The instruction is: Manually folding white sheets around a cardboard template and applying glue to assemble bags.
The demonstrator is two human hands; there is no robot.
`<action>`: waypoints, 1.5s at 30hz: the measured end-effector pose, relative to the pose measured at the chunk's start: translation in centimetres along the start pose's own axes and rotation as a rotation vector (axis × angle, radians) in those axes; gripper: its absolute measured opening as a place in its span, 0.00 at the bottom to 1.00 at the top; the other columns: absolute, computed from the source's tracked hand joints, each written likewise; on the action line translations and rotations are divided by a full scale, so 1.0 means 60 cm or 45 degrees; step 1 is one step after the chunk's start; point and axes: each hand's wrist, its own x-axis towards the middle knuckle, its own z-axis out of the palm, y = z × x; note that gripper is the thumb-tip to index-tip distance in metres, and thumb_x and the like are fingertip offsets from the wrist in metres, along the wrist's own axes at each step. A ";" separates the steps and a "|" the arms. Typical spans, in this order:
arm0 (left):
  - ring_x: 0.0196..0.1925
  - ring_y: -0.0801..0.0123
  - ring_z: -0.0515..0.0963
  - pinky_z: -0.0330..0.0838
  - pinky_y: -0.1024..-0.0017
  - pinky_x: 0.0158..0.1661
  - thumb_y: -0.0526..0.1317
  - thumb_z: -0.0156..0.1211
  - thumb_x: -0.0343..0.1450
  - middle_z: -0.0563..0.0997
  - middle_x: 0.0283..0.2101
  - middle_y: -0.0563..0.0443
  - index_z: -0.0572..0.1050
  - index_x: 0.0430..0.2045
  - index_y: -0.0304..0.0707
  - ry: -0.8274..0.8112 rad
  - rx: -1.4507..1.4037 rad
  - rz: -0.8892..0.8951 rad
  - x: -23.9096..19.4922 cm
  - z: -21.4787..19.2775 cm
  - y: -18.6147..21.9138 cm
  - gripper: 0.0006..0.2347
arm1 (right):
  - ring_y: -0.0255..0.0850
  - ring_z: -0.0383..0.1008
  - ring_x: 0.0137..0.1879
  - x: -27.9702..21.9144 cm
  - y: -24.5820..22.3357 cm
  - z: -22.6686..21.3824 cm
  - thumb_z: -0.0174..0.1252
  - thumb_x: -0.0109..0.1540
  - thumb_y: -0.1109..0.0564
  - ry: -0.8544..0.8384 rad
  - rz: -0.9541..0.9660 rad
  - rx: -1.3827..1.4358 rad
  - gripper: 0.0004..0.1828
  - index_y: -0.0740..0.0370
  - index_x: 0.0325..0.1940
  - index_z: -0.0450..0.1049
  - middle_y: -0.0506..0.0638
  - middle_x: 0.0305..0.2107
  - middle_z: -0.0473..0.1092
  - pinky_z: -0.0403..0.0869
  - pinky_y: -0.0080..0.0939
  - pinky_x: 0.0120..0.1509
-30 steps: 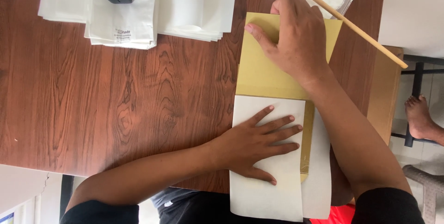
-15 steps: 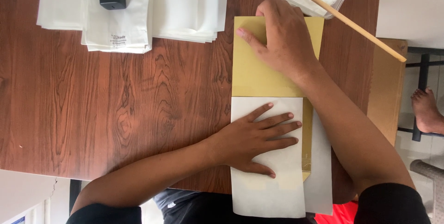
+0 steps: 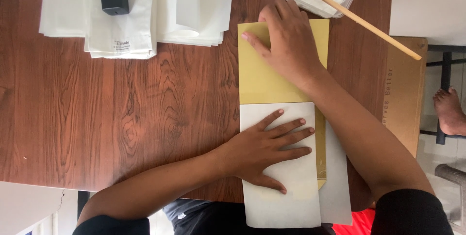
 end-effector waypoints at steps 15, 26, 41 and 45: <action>0.81 0.52 0.50 0.34 0.44 0.76 0.71 0.49 0.67 0.55 0.77 0.44 0.65 0.68 0.47 -0.019 0.020 0.006 0.001 0.001 -0.002 0.39 | 0.46 0.67 0.44 0.009 -0.018 -0.064 0.74 0.62 0.60 0.179 -0.267 -0.129 0.13 0.61 0.43 0.74 0.50 0.41 0.66 0.74 0.44 0.47; 0.81 0.54 0.49 0.31 0.46 0.76 0.73 0.48 0.66 0.53 0.78 0.46 0.63 0.70 0.46 0.007 0.059 -0.008 -0.001 0.009 -0.005 0.41 | 0.49 0.69 0.61 -0.209 -0.089 -0.260 0.52 0.69 0.54 -0.300 0.322 0.303 0.14 0.60 0.55 0.78 0.53 0.51 0.72 0.68 0.50 0.64; 0.80 0.48 0.47 0.36 0.49 0.76 0.71 0.51 0.66 0.51 0.77 0.35 0.60 0.70 0.36 0.026 0.056 -0.072 0.009 -0.010 0.010 0.44 | 0.50 0.67 0.63 -0.474 -0.213 -0.225 0.60 0.62 0.48 -0.011 1.167 0.019 0.26 0.65 0.61 0.74 0.57 0.54 0.65 0.69 0.50 0.69; 0.80 0.48 0.47 0.37 0.49 0.75 0.74 0.48 0.66 0.51 0.77 0.36 0.59 0.70 0.38 -0.011 0.129 -0.067 0.012 -0.009 0.010 0.45 | 0.46 0.65 0.65 -0.450 -0.217 -0.236 0.61 0.61 0.48 -0.025 1.369 0.170 0.22 0.59 0.56 0.76 0.53 0.55 0.64 0.67 0.48 0.70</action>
